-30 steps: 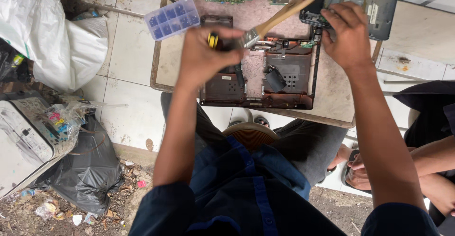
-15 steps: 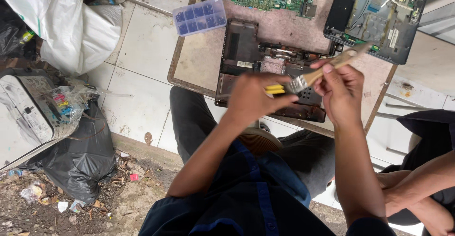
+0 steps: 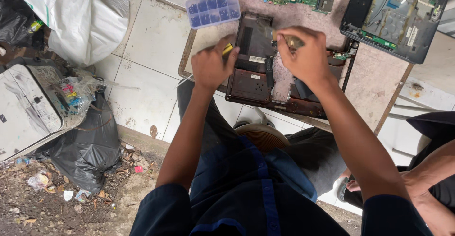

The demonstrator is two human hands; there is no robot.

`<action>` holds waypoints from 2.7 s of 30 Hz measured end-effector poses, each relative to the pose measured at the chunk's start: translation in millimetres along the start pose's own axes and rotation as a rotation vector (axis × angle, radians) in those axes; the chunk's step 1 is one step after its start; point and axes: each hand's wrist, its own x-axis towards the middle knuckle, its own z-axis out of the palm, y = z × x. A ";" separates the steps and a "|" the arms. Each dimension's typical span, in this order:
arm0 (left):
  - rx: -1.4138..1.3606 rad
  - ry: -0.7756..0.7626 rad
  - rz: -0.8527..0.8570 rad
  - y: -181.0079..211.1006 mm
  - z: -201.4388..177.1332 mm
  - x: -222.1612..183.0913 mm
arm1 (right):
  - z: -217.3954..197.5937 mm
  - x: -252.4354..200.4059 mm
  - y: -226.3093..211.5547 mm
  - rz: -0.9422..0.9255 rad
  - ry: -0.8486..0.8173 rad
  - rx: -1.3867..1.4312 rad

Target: The person uses a screwdriver to remove screws from a disassembled electronic device on a table. They then use a brush to clean the interior components and continue adjusting parts with the screwdriver.

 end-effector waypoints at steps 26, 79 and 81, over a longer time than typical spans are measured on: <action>0.017 0.156 0.139 1.0 16.9 -11.4 | -17.4 18.8 -15.5 0.089 -0.280 0.075; 0.023 0.162 0.164 1.5 18.2 -12.1 | -53.4 43.2 -43.7 0.320 -0.472 -0.017; 0.011 0.161 0.162 1.3 20.2 -12.1 | -55.0 40.5 -48.5 0.443 -0.515 -0.022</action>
